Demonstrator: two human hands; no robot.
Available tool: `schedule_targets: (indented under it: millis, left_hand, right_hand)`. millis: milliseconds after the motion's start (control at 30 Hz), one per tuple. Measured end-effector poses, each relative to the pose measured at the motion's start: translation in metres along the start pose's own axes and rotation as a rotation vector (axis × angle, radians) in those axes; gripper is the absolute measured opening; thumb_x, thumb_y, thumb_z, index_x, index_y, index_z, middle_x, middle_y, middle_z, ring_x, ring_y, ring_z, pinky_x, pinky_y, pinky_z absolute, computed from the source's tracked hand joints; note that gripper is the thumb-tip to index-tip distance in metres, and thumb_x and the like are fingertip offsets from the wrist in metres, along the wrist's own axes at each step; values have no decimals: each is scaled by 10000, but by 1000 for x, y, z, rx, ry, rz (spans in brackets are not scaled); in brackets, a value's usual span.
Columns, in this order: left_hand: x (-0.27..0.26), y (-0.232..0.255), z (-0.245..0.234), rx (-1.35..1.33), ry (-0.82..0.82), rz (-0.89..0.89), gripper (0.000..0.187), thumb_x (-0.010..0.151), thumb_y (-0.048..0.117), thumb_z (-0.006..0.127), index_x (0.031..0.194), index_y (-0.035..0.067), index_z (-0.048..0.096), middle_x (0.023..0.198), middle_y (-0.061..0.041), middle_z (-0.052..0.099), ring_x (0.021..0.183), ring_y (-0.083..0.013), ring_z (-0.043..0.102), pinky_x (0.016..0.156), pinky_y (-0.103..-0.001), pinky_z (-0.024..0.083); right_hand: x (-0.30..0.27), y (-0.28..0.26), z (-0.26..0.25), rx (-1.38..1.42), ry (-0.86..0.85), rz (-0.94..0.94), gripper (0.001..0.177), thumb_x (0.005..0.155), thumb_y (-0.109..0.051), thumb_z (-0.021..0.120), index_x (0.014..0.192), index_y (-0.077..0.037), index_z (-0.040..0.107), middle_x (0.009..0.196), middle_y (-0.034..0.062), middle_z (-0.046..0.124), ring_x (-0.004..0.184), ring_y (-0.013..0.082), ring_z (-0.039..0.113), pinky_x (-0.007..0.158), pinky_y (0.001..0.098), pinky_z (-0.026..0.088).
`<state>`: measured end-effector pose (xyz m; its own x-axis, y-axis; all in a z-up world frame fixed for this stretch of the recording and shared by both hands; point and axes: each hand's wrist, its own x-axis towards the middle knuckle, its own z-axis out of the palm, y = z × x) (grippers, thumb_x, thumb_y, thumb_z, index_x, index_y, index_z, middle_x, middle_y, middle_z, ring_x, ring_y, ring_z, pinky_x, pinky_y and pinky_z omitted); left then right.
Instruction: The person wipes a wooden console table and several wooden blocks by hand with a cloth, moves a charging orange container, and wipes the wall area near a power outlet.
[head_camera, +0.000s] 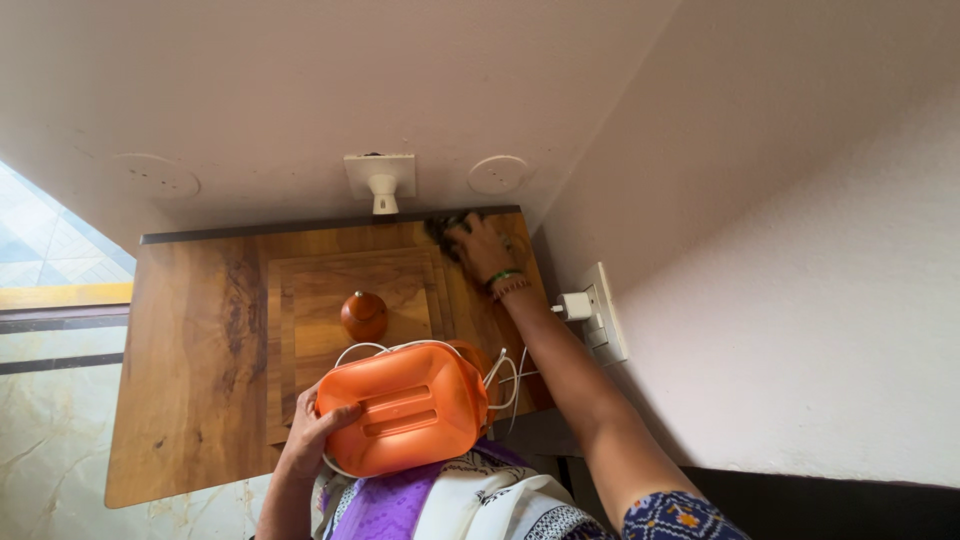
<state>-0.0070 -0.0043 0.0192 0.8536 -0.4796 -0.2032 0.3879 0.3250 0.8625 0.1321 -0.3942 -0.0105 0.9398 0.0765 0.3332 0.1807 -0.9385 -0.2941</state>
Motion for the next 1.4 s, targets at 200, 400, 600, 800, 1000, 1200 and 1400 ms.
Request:
schedule_targets:
  millis: [200, 400, 600, 800, 1000, 1200, 1400]
  left_hand:
    - [2, -1, -1, 26, 19, -19, 546, 697, 165, 791, 1173, -78, 678, 1016, -155, 743, 907, -219, 696, 829, -357, 566]
    - [1, 0, -1, 2, 38, -60, 551, 692, 155, 791, 1171, -89, 670, 1011, -164, 739, 894, -236, 698, 820, -379, 571]
    - [1, -1, 1, 6, 25, 6, 553, 698, 158, 786, 1180, -89, 676, 1023, -162, 742, 919, -226, 698, 851, -366, 563]
    - [0, -9, -7, 17, 38, -67, 561, 706, 163, 793, 1191, -86, 661, 1028, -154, 736, 903, -222, 690, 820, -366, 558]
    - [6, -15, -14, 15, 20, -72, 560, 702, 176, 803, 1172, -92, 659, 1028, -154, 740, 914, -217, 694, 834, -359, 556]
    - [7, -18, -18, 90, 39, -58, 561, 689, 209, 803, 1146, -92, 676, 997, -157, 745, 910, -221, 692, 848, -359, 550]
    - [6, -19, -17, 114, 38, -29, 554, 688, 215, 786, 1141, -83, 677, 978, -161, 741, 889, -226, 695, 831, -358, 558]
  right_hand:
    - [-47, 11, -27, 127, -82, -6, 293, 790, -29, 781, 1060, -110, 701, 1176, 117, 615, 1126, 344, 614, 948, 426, 507]
    - [-17, 68, -33, 51, 171, 440, 425, 799, 84, 701, 1189, -84, 689, 1207, 195, 604, 1099, 398, 616, 981, 442, 536]
    - [-13, 74, -19, -146, -35, 393, 531, 784, 117, 694, 1278, -65, 619, 1331, 258, 539, 1101, 476, 600, 938, 503, 526]
    - [-67, -6, -40, -138, -290, 403, 575, 728, 89, 726, 1272, -16, 573, 1382, 245, 497, 1128, 431, 606, 884, 454, 571]
    - [-96, -29, -52, 303, -470, 127, 389, 916, -165, 749, 1243, -17, 601, 1230, 189, 638, 1182, 357, 623, 1012, 433, 509]
    - [-88, -3, -83, 545, -45, 474, 511, 975, -272, 708, 1399, -33, 552, 1460, 194, 511, 1375, 349, 455, 1112, 501, 375]
    - [-63, -14, -93, 77, -438, 589, 792, 942, -288, 705, 1563, -77, 263, 1608, 239, 133, 1472, 440, 235, 1197, 486, 301]
